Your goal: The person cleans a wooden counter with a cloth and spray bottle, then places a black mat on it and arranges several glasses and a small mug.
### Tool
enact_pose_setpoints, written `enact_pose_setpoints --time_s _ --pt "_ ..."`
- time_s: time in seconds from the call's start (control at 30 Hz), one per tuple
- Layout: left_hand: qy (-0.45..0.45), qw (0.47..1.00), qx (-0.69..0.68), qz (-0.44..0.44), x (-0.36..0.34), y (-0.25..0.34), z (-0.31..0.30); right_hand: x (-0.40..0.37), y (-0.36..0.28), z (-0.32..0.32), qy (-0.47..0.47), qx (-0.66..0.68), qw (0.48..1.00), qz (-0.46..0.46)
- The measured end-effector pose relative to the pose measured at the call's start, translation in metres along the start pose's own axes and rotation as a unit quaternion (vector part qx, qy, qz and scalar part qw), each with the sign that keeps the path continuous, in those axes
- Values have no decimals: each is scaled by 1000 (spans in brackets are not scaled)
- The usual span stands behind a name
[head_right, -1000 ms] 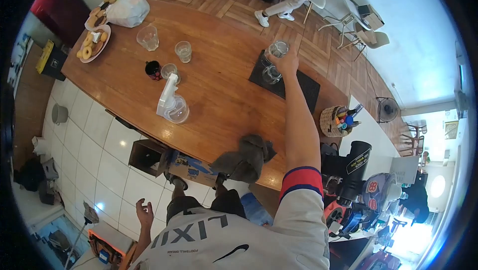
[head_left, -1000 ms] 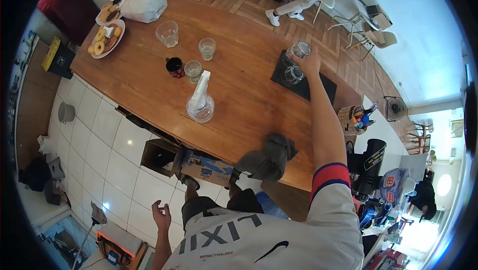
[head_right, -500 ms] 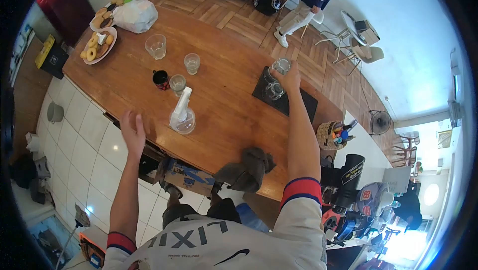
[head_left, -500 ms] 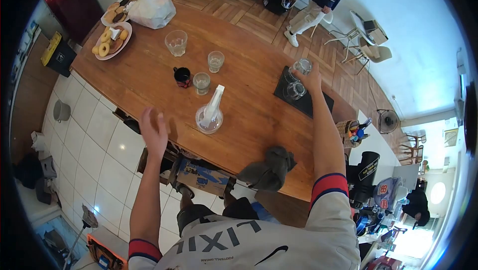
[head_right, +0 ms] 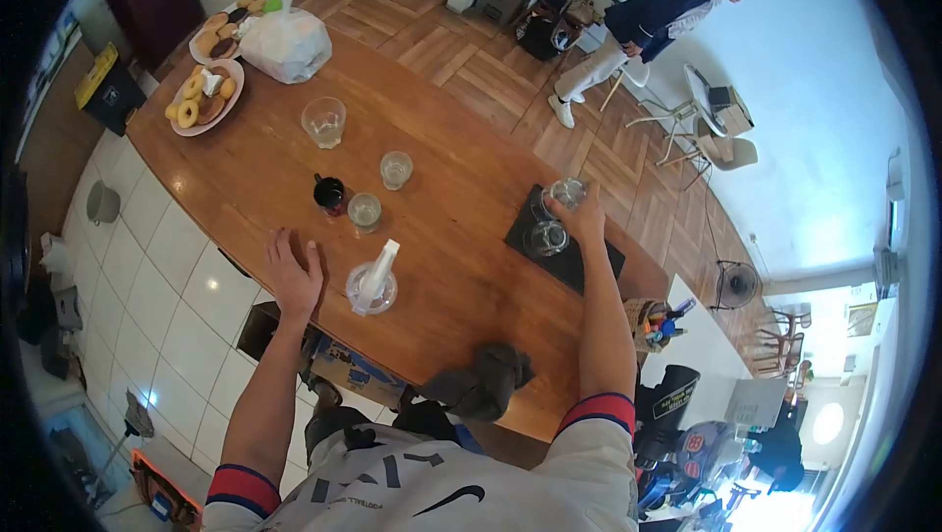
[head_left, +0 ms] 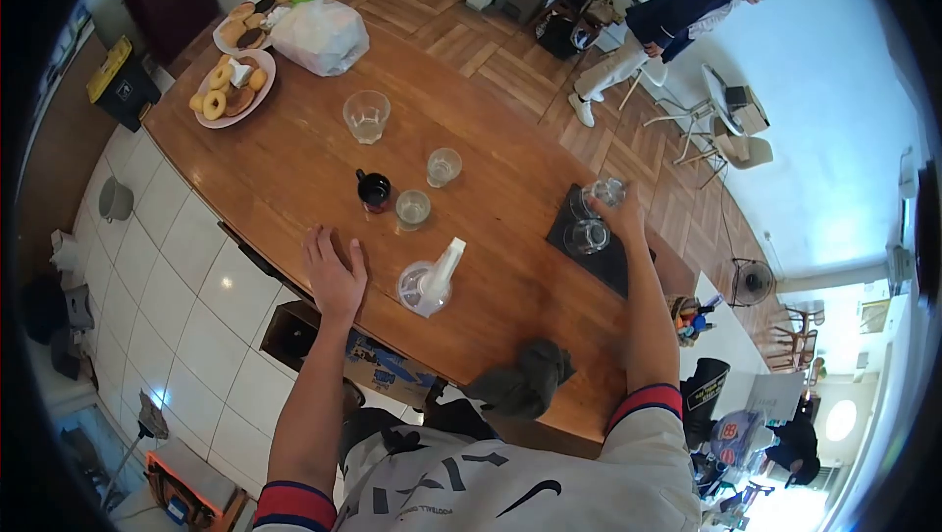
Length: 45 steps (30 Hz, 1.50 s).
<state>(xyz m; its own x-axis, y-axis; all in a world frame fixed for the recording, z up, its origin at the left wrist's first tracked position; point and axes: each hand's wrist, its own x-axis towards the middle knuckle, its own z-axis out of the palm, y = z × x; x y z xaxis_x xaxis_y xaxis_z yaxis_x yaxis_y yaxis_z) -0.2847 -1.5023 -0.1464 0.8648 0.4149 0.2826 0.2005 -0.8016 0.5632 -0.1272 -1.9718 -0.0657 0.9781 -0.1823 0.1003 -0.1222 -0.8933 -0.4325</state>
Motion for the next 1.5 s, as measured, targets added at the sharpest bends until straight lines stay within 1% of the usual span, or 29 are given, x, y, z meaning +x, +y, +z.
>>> enact_pose_setpoints --time_s 0.03,0.1,0.13,0.2,0.27,0.3,0.33,0.4,0.47,0.53,0.6,0.63,0.73,0.8,0.83,0.87,0.9,0.93,0.97,1.0,1.03,1.1,1.23,1.3,1.33,1.4,1.43,1.47,1.5 --pt "-10 1000 3 -6 -1 1 -1 0 7 -2 -2 1 1000 -4" --pt "-14 1000 7 -15 -2 4 1 5 -1 -3 21 -77 997 -19" --pt "-19 1000 10 -20 0 2 0 15 -12 6 16 -69 997 -30" --pt "-17 1000 17 -18 2 4 -3 10 -76 -1 162 -58 971 -165" --pt "-22 999 23 -8 -1 6 -3 15 -147 10 80 27 972 -217" --pt "-23 999 32 -7 1 4 -4 24 -191 34 36 34 957 -285" --pt "-25 999 33 -9 0 4 -1 31 -229 55 -5 33 935 -353" --pt "-21 999 36 -6 0 3 0 38 -283 90 -51 13 899 -435" --pt "-20 999 42 -6 -1 2 1 36 -327 122 -74 -4 881 -467" --pt "-25 999 32 -13 1 2 2 37 -354 147 -95 -23 861 -499" --pt "-24 999 43 -11 3 2 2 43 -373 171 -207 -146 818 -516" --pt "-28 998 47 -7 2 1 1 49 -379 179 -210 -142 815 -521" --pt "-24 999 38 -16 3 4 0 66 -379 184 -278 -150 797 -514" --pt "-26 999 39 -14 4 3 -3 65 -371 160 -223 -5 900 -374" --pt "-25 999 37 -10 3 5 -2 62 -364 145 -223 -11 904 -365" --pt "-35 999 26 -2 2 4 0 57 -353 124 -270 190 910 -251" --pt "-20 999 27 -2 1 1 1 53 -335 106 -291 383 868 -125" --pt "-9 1000 27 -1 0 0 4 47 -311 97 -275 376 878 -110" --pt "-23 1000 13 14 1 1 6 37 -286 93 -315 559 766 -9" --pt "-15 999 29 12 2 3 5 23 -263 86 -332 717 607 86" --pt "-6 999 47 11 1 4 4 4 -238 80 -311 720 613 94" --pt "-9 998 48 31 -1 3 4 -43 -202 63 -307 819 461 148" --pt "11 997 57 52 -2 -3 9 -149 -160 21 -227 842 470 136" --pt "7 996 66 56 -2 -4 10 -185 -141 2 -169 859 447 184" --pt "7 996 77 52 -2 -4 10 -189 -125 4 -164 860 447 183" --pt "0 996 74 52 -2 -1 8 -193 -92 14 51 760 638 113" --pt "-7 996 73 48 -2 0 7 -190 -77 11 117 658 737 102" --pt "-7 996 72 46 -2 -1 7 -180 -67 5 179 539 818 87" --pt "-4 996 73 44 -2 -3 8 -168 -56 3 177 538 819 86"
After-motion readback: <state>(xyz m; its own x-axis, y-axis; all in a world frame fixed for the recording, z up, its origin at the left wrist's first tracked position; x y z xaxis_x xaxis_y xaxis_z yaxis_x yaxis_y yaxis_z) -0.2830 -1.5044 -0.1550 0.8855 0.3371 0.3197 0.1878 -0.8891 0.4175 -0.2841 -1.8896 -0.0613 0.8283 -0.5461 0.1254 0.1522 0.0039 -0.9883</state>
